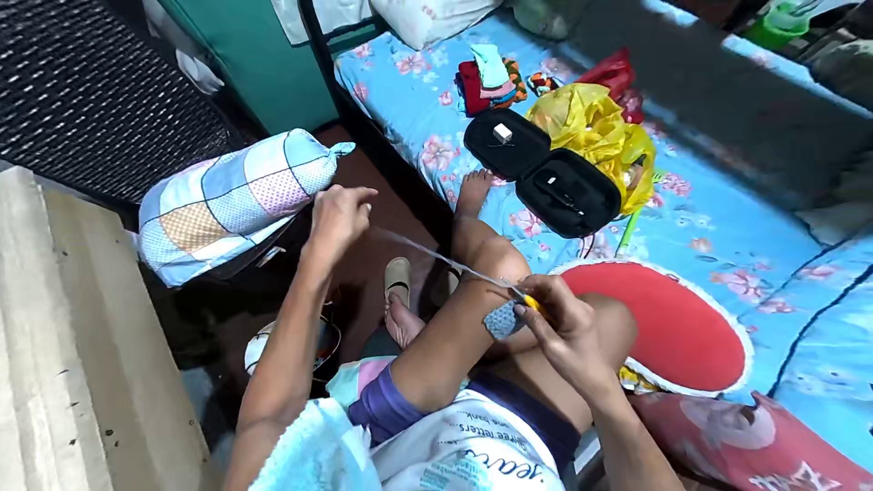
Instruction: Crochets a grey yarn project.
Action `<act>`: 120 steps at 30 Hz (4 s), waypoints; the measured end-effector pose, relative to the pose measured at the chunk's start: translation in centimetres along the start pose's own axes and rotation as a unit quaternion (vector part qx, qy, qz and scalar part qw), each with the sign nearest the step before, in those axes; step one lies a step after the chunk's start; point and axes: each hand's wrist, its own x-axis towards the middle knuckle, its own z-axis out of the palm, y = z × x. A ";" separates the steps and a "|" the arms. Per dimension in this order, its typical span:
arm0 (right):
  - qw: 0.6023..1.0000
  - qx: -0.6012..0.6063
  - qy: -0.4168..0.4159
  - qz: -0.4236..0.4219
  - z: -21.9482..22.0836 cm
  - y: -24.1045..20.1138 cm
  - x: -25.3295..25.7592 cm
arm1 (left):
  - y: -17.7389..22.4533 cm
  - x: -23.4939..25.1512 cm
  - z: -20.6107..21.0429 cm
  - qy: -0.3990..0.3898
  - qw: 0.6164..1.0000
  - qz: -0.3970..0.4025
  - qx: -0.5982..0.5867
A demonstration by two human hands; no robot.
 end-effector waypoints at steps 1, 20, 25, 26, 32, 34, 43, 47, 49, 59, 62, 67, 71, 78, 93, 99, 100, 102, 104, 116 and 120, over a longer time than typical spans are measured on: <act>0.999 0.033 -0.004 0.009 -0.1 -0.6 0.0 | -2.4 1.4 1.3 0.007 0.999 0.028 0.014; 0.818 0.533 0.142 0.162 0.3 -4.3 2.0 | -10.2 -4.6 18.5 -0.102 0.802 0.187 -0.558; 0.887 0.414 0.150 0.140 1.4 -2.7 1.1 | -14.3 -5.6 16.6 -0.329 0.814 0.134 -0.460; 0.907 0.377 0.136 0.133 2.0 -2.1 0.7 | -15.1 -5.6 16.3 -0.336 0.844 0.118 -0.402; 0.975 0.191 0.115 -0.009 4.1 1.0 -0.2 | -16.9 -4.8 13.9 -0.197 0.967 0.121 -0.110; 0.973 0.207 0.097 -0.038 3.6 1.6 0.0 | -16.4 -3.0 12.3 -0.034 0.980 0.151 -0.122; 0.963 0.245 0.112 -0.008 2.2 0.6 -0.2 | -8.7 9.5 12.4 -0.325 0.758 0.402 -0.398; 0.972 0.198 0.123 -0.023 1.4 0.2 0.0 | -9.5 10.1 11.1 -0.432 0.772 0.364 -0.292; 0.980 0.160 0.113 -0.044 1.2 0.3 0.2 | -10.2 10.2 10.7 -0.455 0.744 0.344 -0.347; 0.991 -0.124 0.052 -0.025 1.8 -0.8 2.3 | -9.1 7.0 8.6 -0.324 0.602 0.285 -0.672; 0.996 0.068 0.053 0.037 1.4 -0.3 2.7 | -9.5 7.4 8.8 -0.165 0.719 0.313 -0.598; 0.956 0.261 0.065 0.119 1.3 -0.7 4.0 | -9.9 7.1 10.9 -0.086 0.888 0.351 -0.286; 0.941 0.303 0.078 0.129 1.8 -0.9 5.2 | -9.7 5.2 11.7 -0.023 0.913 0.353 -0.201; 0.988 0.152 0.004 0.001 0.9 0.9 5.2 | -13.2 7.2 7.7 -0.231 0.822 0.260 -0.451; 0.863 0.482 0.064 0.138 0.4 -2.0 4.3 | -9.4 7.4 12.1 0.254 0.895 0.362 -0.051; 0.804 0.575 0.082 0.129 1.8 -4.0 2.7 | -10.7 5.0 9.5 -0.058 0.765 0.412 -0.491; 0.795 0.586 0.086 0.133 2.5 -4.6 2.2 | -10.6 4.4 9.4 -0.095 0.725 0.413 -0.543; 0.779 0.603 0.100 0.138 3.9 -5.5 1.2 | -10.1 3.0 10.2 -0.125 0.712 0.397 -0.565; 0.777 0.599 0.124 0.151 4.8 -5.6 0.7 | -9.8 1.8 11.2 -0.124 0.759 0.371 -0.521; 0.811 0.528 0.178 0.180 5.4 -3.2 1.5 | -7.1 2.0 14.2 0.004 0.821 0.248 -0.515; 0.838 0.490 0.163 0.175 4.1 -1.9 1.8 | -7.4 2.7 15.0 -0.038 0.822 0.292 -0.486</act>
